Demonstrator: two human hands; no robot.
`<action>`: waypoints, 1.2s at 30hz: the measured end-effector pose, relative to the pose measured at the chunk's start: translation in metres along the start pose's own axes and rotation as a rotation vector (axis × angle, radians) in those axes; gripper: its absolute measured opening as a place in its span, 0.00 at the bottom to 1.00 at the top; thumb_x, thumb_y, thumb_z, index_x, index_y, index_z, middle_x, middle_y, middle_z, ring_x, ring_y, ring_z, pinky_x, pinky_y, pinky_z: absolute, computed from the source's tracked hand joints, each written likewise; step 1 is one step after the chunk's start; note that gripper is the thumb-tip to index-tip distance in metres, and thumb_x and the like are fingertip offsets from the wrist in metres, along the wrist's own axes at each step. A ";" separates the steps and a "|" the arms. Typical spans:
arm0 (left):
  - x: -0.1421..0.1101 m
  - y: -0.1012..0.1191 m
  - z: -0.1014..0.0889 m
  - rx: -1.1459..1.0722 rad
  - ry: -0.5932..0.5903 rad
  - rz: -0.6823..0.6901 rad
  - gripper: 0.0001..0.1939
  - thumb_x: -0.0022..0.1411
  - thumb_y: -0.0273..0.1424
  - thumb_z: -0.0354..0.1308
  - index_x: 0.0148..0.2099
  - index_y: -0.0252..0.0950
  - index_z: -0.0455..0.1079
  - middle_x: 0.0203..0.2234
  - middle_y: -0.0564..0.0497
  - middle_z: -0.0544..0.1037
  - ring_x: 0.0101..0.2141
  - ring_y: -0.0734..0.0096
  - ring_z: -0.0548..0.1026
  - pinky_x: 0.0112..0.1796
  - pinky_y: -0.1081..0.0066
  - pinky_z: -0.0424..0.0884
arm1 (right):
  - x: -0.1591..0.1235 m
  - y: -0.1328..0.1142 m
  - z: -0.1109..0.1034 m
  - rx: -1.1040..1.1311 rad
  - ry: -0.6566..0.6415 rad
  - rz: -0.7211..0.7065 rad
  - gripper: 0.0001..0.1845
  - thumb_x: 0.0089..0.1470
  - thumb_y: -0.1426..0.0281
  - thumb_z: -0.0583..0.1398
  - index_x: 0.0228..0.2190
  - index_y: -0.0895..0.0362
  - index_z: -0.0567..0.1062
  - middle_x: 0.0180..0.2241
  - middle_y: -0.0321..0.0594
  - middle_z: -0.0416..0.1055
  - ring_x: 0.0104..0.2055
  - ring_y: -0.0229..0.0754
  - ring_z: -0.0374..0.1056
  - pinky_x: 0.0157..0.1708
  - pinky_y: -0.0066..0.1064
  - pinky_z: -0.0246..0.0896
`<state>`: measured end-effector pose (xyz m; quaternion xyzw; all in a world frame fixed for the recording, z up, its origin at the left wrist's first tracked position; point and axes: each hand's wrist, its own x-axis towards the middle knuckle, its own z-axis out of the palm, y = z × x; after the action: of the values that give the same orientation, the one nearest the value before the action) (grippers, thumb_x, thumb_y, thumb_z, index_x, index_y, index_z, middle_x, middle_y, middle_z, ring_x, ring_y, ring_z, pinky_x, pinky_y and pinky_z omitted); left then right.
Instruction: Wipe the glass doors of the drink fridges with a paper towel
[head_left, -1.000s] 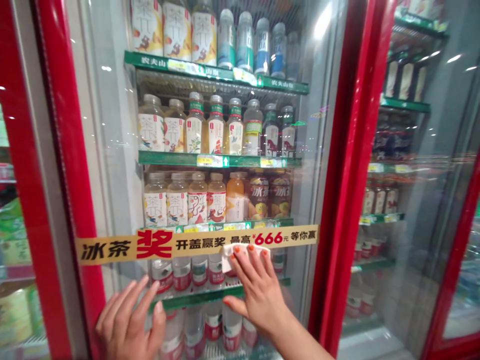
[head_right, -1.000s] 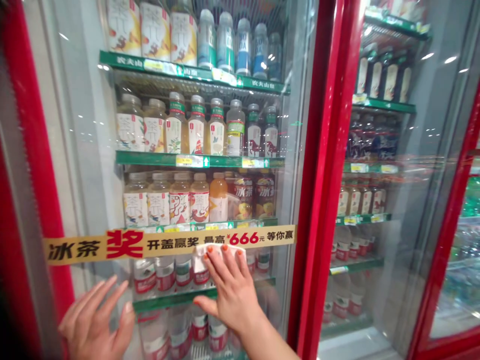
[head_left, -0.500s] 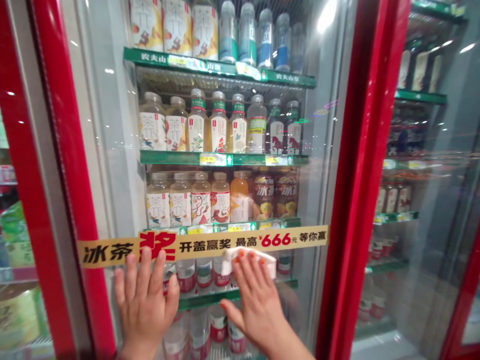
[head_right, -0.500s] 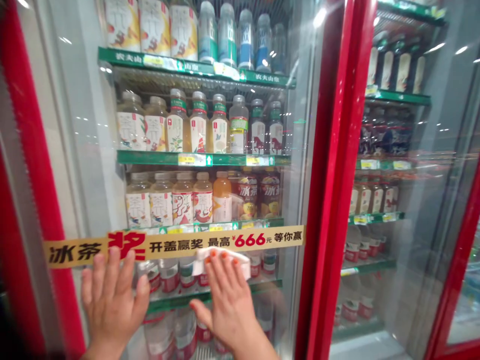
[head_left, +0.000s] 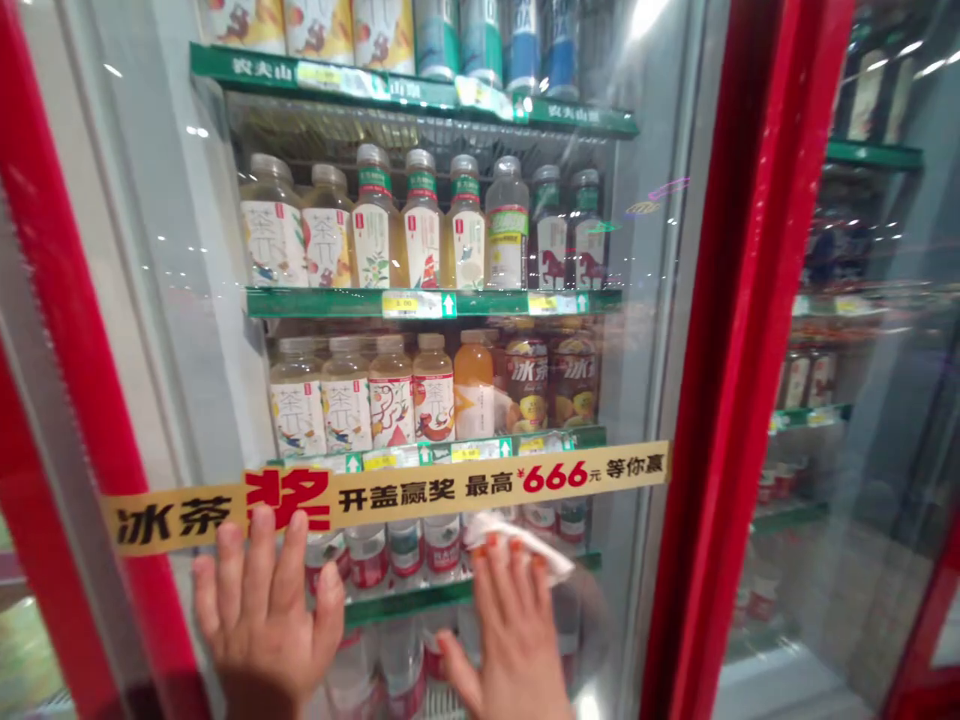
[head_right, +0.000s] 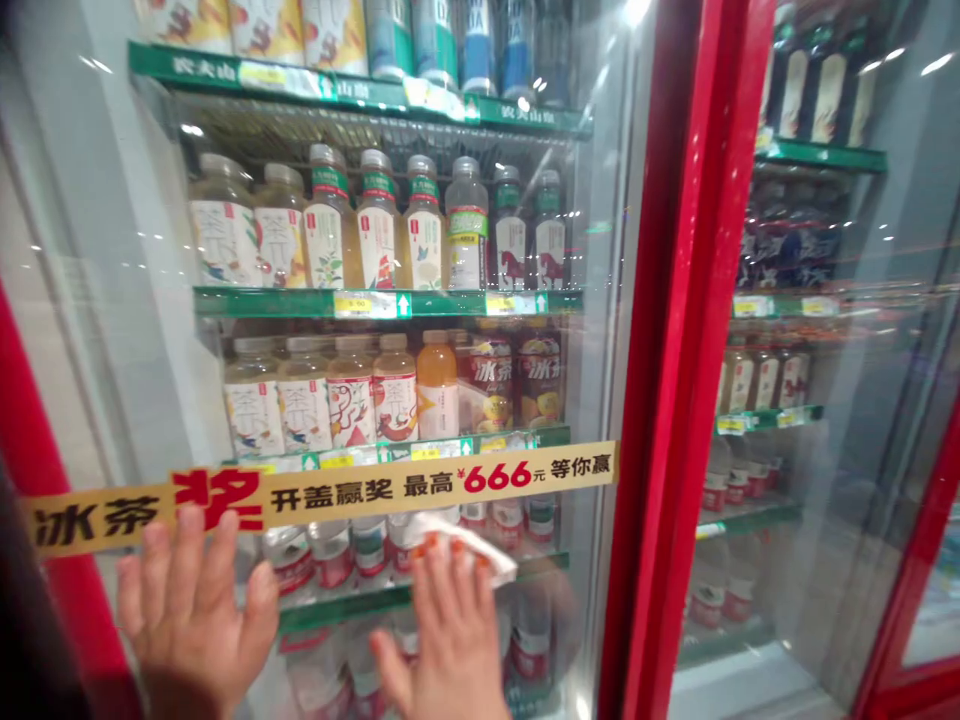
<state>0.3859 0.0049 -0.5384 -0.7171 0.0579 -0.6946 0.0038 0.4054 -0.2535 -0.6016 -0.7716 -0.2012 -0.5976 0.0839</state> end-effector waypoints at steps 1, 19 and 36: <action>0.000 0.001 0.000 0.000 -0.005 0.005 0.45 0.68 0.31 0.62 0.82 0.40 0.50 0.81 0.45 0.51 0.80 0.48 0.48 0.78 0.43 0.45 | 0.001 0.029 -0.008 -0.018 -0.006 0.142 0.50 0.64 0.53 0.59 0.79 0.55 0.50 0.78 0.44 0.52 0.83 0.59 0.37 0.73 0.66 0.59; 0.001 0.007 -0.003 -0.027 -0.010 -0.049 0.45 0.69 0.30 0.62 0.82 0.45 0.49 0.81 0.49 0.51 0.79 0.48 0.49 0.78 0.40 0.46 | 0.035 0.068 -0.021 0.105 0.089 0.585 0.42 0.75 0.53 0.47 0.80 0.48 0.35 0.82 0.54 0.29 0.83 0.72 0.33 0.70 0.86 0.42; 0.003 0.011 -0.005 -0.053 -0.045 -0.075 0.45 0.70 0.30 0.63 0.82 0.44 0.48 0.81 0.48 0.49 0.80 0.55 0.45 0.79 0.48 0.40 | 0.075 0.032 -0.026 0.100 -0.025 0.344 0.46 0.74 0.51 0.50 0.79 0.55 0.36 0.82 0.55 0.35 0.84 0.64 0.27 0.75 0.78 0.34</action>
<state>0.3799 -0.0056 -0.5357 -0.7340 0.0492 -0.6762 -0.0397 0.4110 -0.2764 -0.5195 -0.7969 -0.0968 -0.5540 0.2207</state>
